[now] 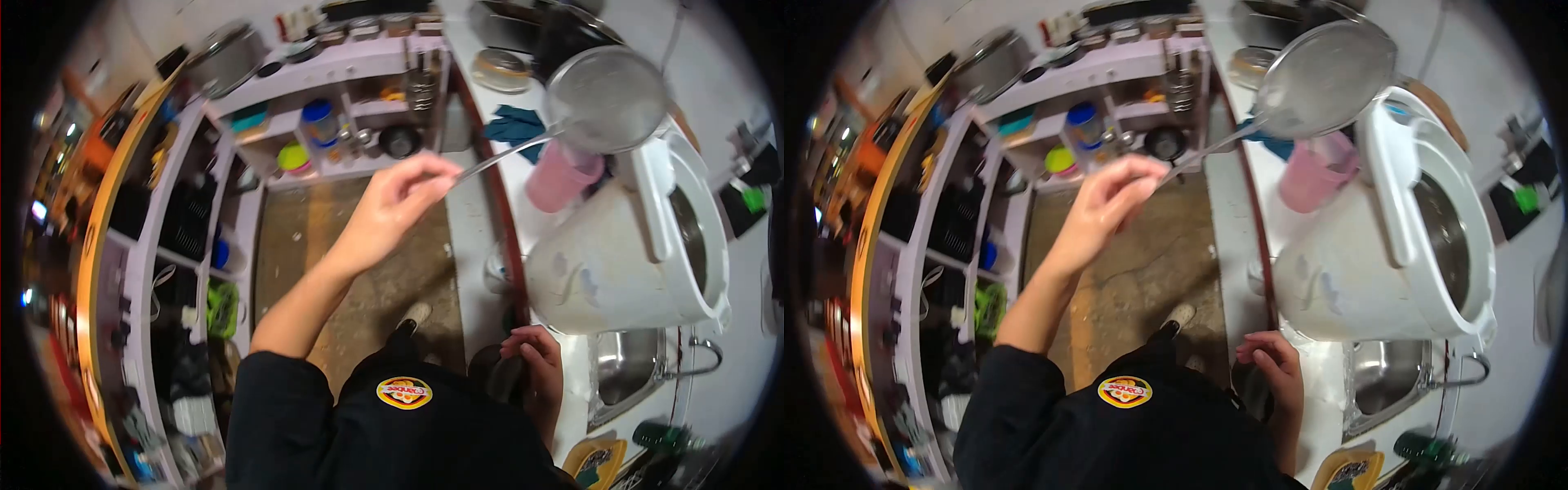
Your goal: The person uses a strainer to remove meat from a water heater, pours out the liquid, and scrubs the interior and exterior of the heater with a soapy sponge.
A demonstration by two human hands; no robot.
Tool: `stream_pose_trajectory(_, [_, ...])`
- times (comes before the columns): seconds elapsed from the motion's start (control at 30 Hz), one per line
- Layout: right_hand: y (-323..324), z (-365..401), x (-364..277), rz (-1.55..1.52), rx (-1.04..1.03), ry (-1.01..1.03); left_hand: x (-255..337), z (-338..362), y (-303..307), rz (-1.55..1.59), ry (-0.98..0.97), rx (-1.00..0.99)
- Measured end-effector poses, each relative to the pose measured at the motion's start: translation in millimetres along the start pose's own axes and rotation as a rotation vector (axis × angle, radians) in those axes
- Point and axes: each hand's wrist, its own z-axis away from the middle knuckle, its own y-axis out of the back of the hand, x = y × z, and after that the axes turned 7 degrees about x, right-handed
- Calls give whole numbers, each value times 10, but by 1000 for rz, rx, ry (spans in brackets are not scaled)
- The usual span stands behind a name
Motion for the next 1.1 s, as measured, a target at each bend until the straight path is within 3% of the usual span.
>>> stream_pose_trajectory(0.1, [-168, -141, 64, -20, -102, -104, -438, 733, 492, -57, 182, 279])
stream_pose_trajectory(0.27, [-681, -515, 213, 114, -305, -83, -788, 1930, 1212, -182, 358, 604])
stream_pose_trajectory(0.5, [-2026, -1244, 430, 188, -549, -79, -989, 2731, 2078, -194, 478, 932])
stream_pose_trajectory(0.8, [-4700, -2164, 1633, 183, -646, -239, -948, 3377, 3406, -148, 471, 1154])
stream_pose_trajectory(1.1, [-7398, -3094, 2950, 301, -820, -355, -946, 3827, 4193, -140, 412, 1509])
